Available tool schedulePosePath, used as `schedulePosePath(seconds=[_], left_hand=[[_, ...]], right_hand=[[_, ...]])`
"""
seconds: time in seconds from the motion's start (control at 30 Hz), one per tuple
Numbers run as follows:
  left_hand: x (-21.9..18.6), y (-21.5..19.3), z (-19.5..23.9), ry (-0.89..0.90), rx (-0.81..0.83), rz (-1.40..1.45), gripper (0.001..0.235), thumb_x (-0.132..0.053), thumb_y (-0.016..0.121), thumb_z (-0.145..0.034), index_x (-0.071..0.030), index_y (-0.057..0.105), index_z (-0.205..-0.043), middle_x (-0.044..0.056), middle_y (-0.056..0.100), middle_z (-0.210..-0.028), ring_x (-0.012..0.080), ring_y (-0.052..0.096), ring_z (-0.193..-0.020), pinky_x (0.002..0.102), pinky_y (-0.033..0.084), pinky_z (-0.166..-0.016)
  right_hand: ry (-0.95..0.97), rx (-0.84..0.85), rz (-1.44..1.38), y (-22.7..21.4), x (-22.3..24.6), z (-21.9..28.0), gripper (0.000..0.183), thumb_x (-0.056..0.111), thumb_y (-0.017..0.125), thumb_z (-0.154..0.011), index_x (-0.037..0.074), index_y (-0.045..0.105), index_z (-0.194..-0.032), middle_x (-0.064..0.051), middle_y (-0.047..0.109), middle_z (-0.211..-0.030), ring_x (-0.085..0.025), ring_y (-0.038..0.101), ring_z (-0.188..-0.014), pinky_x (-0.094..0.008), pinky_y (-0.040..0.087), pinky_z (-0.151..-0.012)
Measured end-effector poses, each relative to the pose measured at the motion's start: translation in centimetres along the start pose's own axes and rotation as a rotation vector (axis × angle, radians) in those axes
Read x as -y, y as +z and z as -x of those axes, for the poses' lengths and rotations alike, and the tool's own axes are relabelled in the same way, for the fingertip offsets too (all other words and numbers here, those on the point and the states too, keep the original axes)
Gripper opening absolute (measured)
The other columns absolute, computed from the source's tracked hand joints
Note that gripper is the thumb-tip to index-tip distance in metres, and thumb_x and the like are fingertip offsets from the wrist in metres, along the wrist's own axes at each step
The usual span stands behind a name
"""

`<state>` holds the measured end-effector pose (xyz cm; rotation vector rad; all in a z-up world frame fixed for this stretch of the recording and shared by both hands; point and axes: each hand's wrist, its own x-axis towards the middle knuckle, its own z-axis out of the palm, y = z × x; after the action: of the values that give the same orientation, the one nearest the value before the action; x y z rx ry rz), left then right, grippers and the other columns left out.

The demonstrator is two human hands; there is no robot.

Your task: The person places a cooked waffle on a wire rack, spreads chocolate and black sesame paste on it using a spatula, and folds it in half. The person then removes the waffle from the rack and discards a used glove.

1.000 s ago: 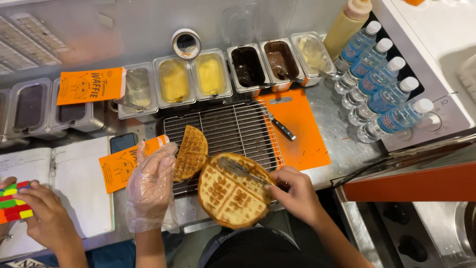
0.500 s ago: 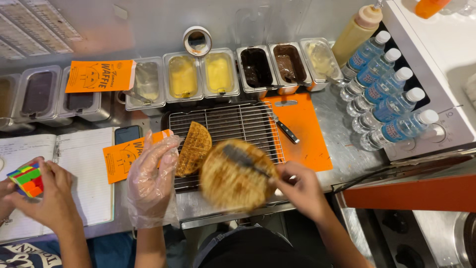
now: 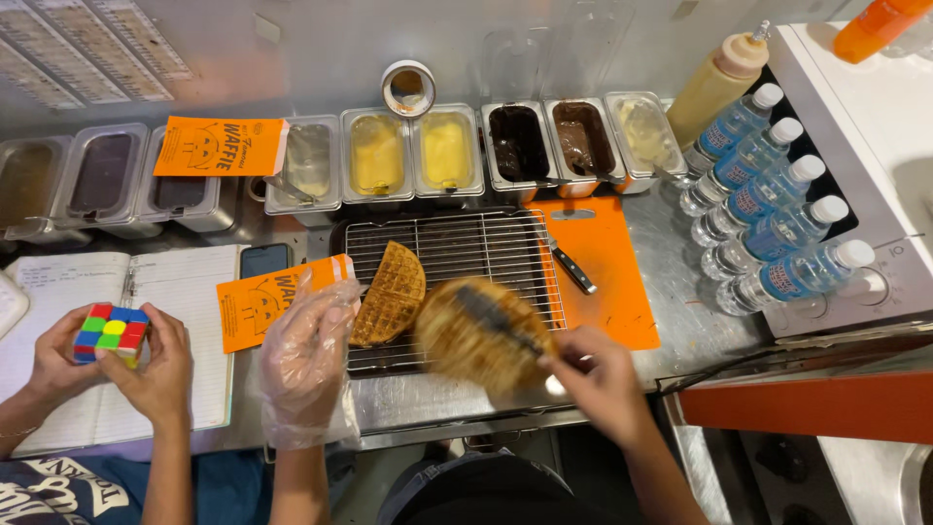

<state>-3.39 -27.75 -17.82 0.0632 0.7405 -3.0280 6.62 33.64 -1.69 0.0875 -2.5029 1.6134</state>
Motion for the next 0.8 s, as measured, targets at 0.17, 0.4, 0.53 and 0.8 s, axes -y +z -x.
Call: schedulePosePath(seconds=[0.17,0.4,0.53,0.8], left_hand=[[2.0,0.0,0.0,-0.091,0.011,0.343,0.081,-0.02,0.093,-0.078,0.007,0.057,-0.145,0.01,0.053,-0.138,0.0152,0.054,-0.137,0.028,0.044,-0.126],[8.0,2.1,2.1,-0.204,-0.045,0.71,0.083,-0.025,0.098,-0.064,0.0,0.065,-0.135,0.015,0.057,-0.145,0.0182,0.055,-0.134,0.029,0.044,-0.116],[8.5,2.2,2.9,-0.256,0.042,0.689,0.081,-0.025,0.095,-0.072,0.0,0.062,-0.141,0.014,0.055,-0.144,0.0185,0.052,-0.135,0.028,0.041,-0.116],[17.1,8.4,5.3,-0.19,0.011,0.664,0.064,-0.019,0.087,-0.079,0.002,0.063,-0.134,0.009,0.059,-0.123,0.0186,0.058,-0.118,0.028,0.045,-0.107]], right_hand=[[-0.176,-0.244,0.345,-3.6,0.9,-0.3,0.017,0.005,0.077,-0.084,0.001,0.072,-0.1,-0.008,0.069,-0.088,-0.017,0.067,-0.08,-0.03,0.054,-0.073],[-0.15,-0.503,0.6,-5.3,-0.9,-0.3,0.012,0.005,0.078,-0.091,0.001,0.071,-0.101,-0.008,0.069,-0.09,-0.021,0.064,-0.083,-0.033,0.05,-0.078],[0.06,-0.019,-0.02,0.6,-1.4,1.1,0.019,0.011,0.077,-0.083,0.003,0.075,-0.1,-0.004,0.072,-0.083,-0.015,0.067,-0.076,-0.029,0.054,-0.066],[-0.223,-0.598,0.838,-8.4,-2.0,-0.5,0.01,0.004,0.079,-0.098,0.001,0.072,-0.104,-0.012,0.068,-0.087,-0.027,0.063,-0.083,-0.038,0.048,-0.08]])
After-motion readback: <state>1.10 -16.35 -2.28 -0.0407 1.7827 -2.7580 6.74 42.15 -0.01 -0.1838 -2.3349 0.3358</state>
